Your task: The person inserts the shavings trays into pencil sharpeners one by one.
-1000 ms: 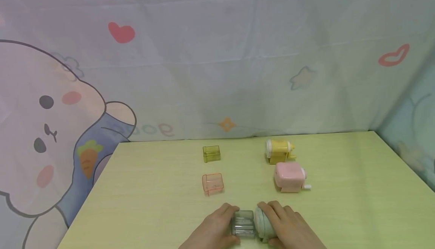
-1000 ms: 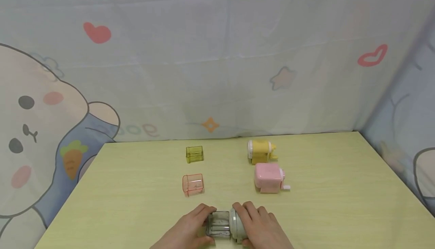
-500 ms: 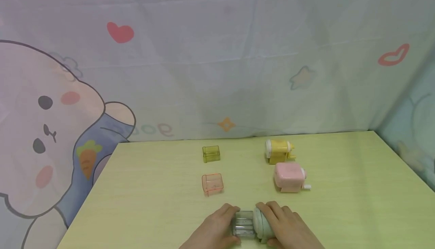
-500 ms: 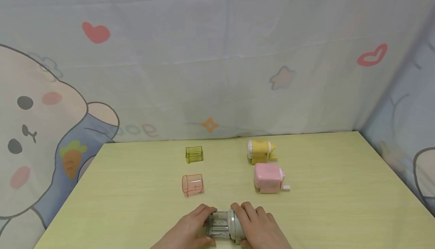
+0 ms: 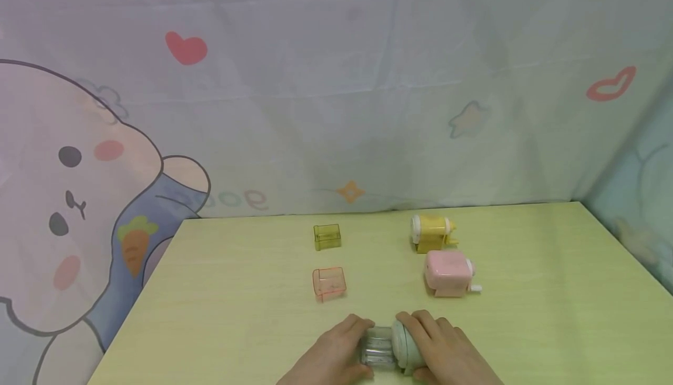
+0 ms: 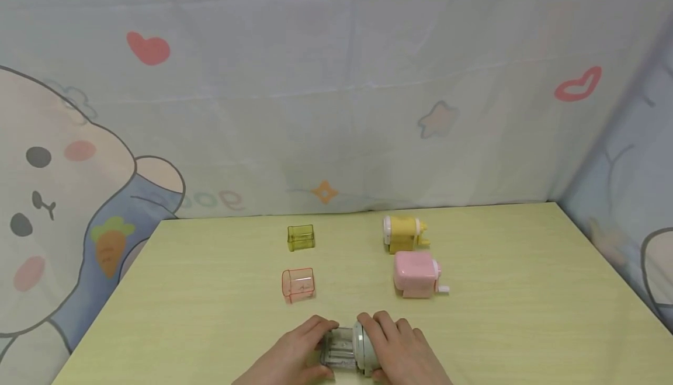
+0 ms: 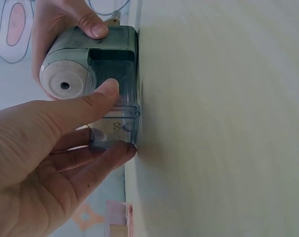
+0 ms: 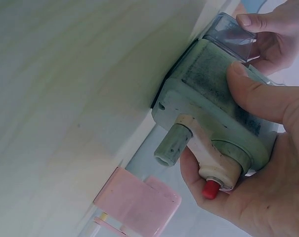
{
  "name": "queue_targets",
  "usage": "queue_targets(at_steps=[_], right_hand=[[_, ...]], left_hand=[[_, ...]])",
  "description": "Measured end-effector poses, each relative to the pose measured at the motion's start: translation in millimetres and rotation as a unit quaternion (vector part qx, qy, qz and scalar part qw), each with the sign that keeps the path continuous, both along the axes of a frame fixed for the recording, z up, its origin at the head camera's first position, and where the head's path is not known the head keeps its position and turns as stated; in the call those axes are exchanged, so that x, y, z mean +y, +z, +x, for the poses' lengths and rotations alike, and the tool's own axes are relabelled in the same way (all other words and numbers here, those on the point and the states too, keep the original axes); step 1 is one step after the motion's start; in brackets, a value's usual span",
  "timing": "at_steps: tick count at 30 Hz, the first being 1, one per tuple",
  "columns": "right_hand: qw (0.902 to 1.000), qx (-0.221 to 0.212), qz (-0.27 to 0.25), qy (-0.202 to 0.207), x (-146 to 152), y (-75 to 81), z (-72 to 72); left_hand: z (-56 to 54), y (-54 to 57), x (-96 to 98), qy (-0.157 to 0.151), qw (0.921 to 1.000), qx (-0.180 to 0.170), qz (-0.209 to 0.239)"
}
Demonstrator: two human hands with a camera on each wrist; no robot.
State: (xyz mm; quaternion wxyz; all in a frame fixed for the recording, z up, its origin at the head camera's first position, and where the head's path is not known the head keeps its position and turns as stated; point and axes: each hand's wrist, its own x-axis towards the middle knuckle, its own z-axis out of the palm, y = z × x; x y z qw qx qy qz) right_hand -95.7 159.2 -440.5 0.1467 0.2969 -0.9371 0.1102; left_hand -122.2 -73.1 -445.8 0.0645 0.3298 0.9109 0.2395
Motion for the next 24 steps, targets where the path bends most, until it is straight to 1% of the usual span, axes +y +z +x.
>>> queue_targets(at_steps=[2, 5, 8, 11, 17, 24], right_hand=[[1.0000, 0.003, -0.002, 0.002, -0.1, -0.1, -0.5], [1.0000, 0.001, -0.004, 0.003, -0.9, -0.4, -1.1], [1.0000, -0.003, -0.004, 0.003, -2.0, -0.7, -1.5], [1.0000, -0.004, -0.005, 0.002, -2.7, -1.0, -1.3], [0.9999, 0.008, -0.006, -0.002, -3.6, -0.1, 1.0], [1.0000, 0.002, -0.003, -0.008, -4.8, 1.0, 1.6]], left_hand=[[-0.2, 0.0, 1.2, -0.012, 0.9999, 0.008, -0.002], [-0.3, -0.1, 3.7, -0.021, 0.9998, 0.006, -0.003], [-0.3, -0.8, 5.6, -0.016, 0.9999, -0.005, -0.001], [-0.3, -2.4, 6.2, -0.018, 0.9998, 0.001, 0.001], [-0.4, -4.2, 7.1, -0.025, 0.9995, 0.016, 0.008], [-1.2, -2.5, 11.1, -0.021, 0.9998, -0.003, -0.001]])
